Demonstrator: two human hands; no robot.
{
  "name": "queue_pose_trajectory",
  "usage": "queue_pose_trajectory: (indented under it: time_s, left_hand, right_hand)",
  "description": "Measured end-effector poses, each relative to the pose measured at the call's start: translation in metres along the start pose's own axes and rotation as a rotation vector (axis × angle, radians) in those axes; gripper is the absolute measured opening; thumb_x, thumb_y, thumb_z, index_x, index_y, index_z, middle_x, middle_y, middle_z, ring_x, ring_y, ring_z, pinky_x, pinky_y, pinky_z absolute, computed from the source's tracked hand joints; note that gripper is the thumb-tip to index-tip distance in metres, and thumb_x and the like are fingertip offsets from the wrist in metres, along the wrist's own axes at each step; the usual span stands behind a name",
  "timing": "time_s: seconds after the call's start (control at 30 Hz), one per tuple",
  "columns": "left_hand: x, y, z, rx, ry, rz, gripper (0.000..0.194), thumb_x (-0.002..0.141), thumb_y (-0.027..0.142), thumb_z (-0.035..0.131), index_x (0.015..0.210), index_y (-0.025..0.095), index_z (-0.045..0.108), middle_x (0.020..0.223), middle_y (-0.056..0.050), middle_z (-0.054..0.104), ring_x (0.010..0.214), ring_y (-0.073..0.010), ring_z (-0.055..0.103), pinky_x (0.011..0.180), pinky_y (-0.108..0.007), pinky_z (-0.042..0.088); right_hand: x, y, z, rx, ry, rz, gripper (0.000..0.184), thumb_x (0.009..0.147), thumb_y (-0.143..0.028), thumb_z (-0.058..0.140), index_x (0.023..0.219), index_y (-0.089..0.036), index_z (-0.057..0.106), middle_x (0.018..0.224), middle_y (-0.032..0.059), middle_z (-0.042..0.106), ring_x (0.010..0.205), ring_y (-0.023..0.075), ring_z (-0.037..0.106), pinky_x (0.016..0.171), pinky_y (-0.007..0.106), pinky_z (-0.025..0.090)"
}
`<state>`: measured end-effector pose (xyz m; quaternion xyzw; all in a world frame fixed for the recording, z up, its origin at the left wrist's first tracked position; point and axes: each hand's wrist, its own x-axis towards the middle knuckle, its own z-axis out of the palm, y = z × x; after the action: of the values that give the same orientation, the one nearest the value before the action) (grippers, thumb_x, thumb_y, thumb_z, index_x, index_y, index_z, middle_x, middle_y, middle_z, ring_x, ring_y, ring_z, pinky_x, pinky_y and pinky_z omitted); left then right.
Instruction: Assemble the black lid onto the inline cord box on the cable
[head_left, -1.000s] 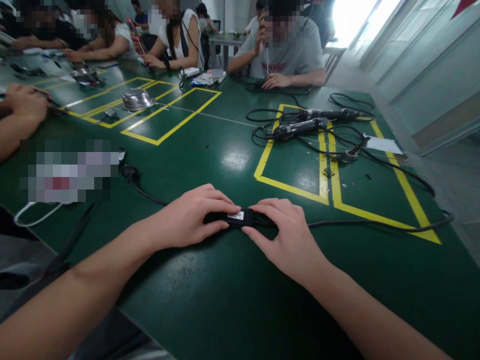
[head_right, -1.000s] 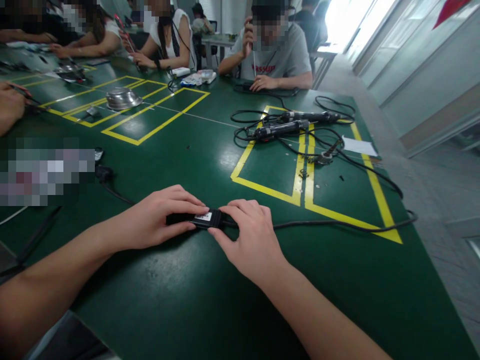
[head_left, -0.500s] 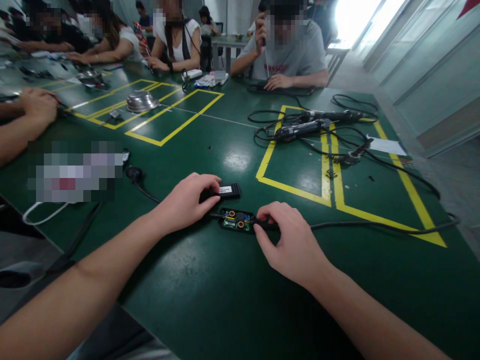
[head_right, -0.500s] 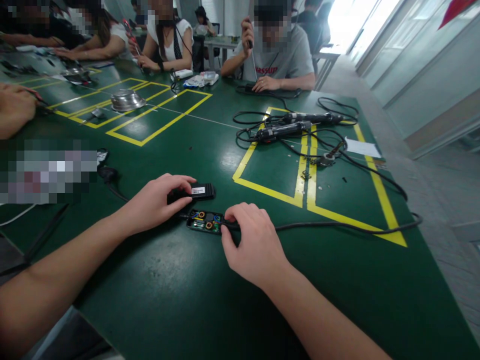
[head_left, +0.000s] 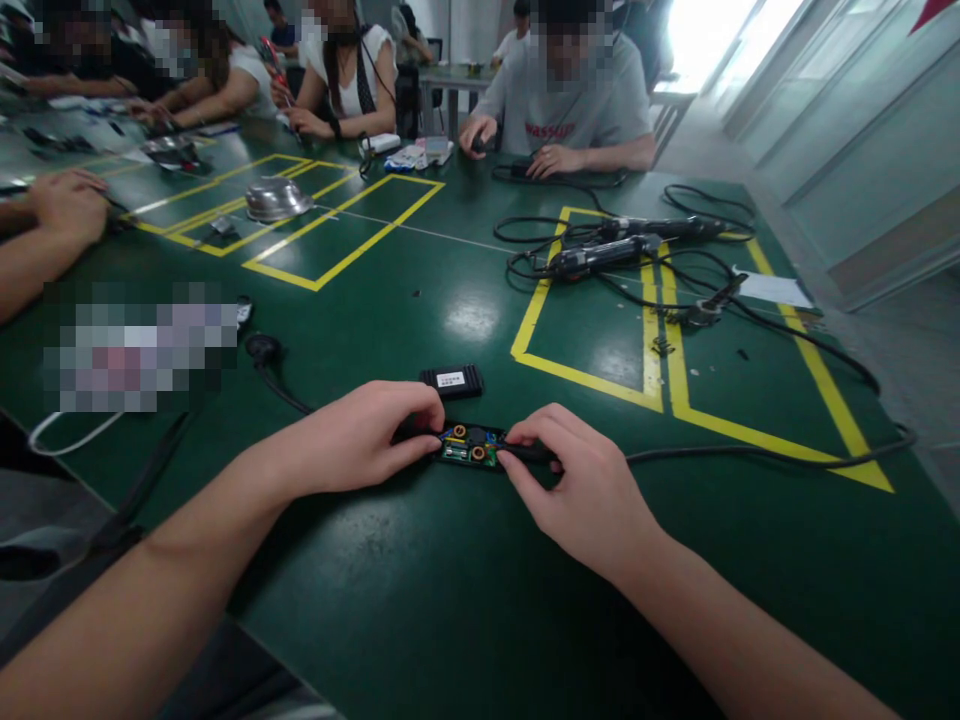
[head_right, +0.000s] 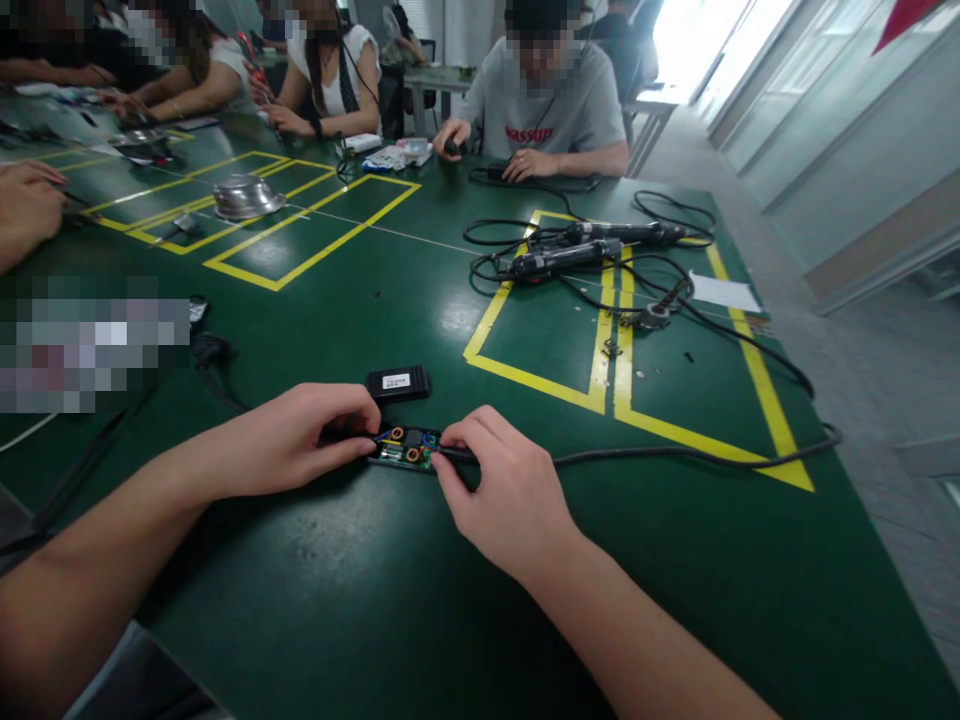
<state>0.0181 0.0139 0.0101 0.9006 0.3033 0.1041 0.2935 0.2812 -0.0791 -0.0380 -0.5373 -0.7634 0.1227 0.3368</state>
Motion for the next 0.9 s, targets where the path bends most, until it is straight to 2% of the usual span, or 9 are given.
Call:
queue_pose_trajectory:
  time_s: [0.17,0.43,0.67,0.77,0.9]
  left_hand:
    - [-0.002,0.0,-0.007,-0.062,0.1,0.043,0.014,0.102,0.026,0.062,0.096,0.019,0.074,0.095,-0.005,0.074,0.077,-0.0165,0.066,0.071,-0.028,0.051]
    - [-0.001,-0.006,-0.008,-0.083,0.011,0.039,0.013,0.1,0.023,0.065,0.097,0.02,0.077,0.097,-0.005,0.08,0.082,-0.0174,0.073,0.075,-0.027,0.055]
    - [0.0,-0.011,-0.006,-0.074,0.025,0.024,0.012,0.1,0.024,0.068,0.093,0.021,0.077,0.096,-0.002,0.079,0.084,-0.0171,0.072,0.078,-0.027,0.054]
    - [0.0,-0.012,-0.007,-0.015,0.035,0.051,0.015,0.101,0.026,0.07,0.091,0.022,0.079,0.101,-0.004,0.078,0.094,-0.0204,0.07,0.087,-0.031,0.055]
    - [0.0,-0.008,-0.003,0.108,0.132,0.08,0.015,0.099,0.028,0.072,0.089,0.024,0.083,0.123,-0.008,0.075,0.119,-0.0288,0.064,0.11,-0.046,0.053]
  right_hand:
    - [0.0,-0.002,-0.001,0.068,0.1,-0.014,0.012,0.103,-0.02,0.059,0.1,-0.023,0.071,0.096,0.0077,0.073,0.081,0.0217,0.071,0.062,0.035,0.056]
    - [0.002,-0.001,-0.002,0.088,0.066,-0.031,0.017,0.103,-0.017,0.058,0.091,-0.023,0.068,0.09,0.006,0.072,0.078,0.0208,0.07,0.066,0.035,0.057]
    - [0.001,0.001,0.0,0.059,0.027,0.012,0.017,0.103,-0.018,0.057,0.09,-0.025,0.064,0.094,0.0071,0.073,0.086,0.0243,0.071,0.076,0.041,0.058]
    - [0.002,-0.001,0.001,0.001,0.018,-0.009,0.018,0.103,-0.017,0.057,0.088,-0.026,0.062,0.098,0.0084,0.076,0.095,0.0286,0.07,0.082,0.047,0.057]
    - [0.001,-0.002,0.002,-0.078,0.044,-0.018,0.017,0.102,-0.017,0.057,0.09,-0.026,0.062,0.102,0.0082,0.079,0.102,0.0314,0.07,0.083,0.049,0.052]
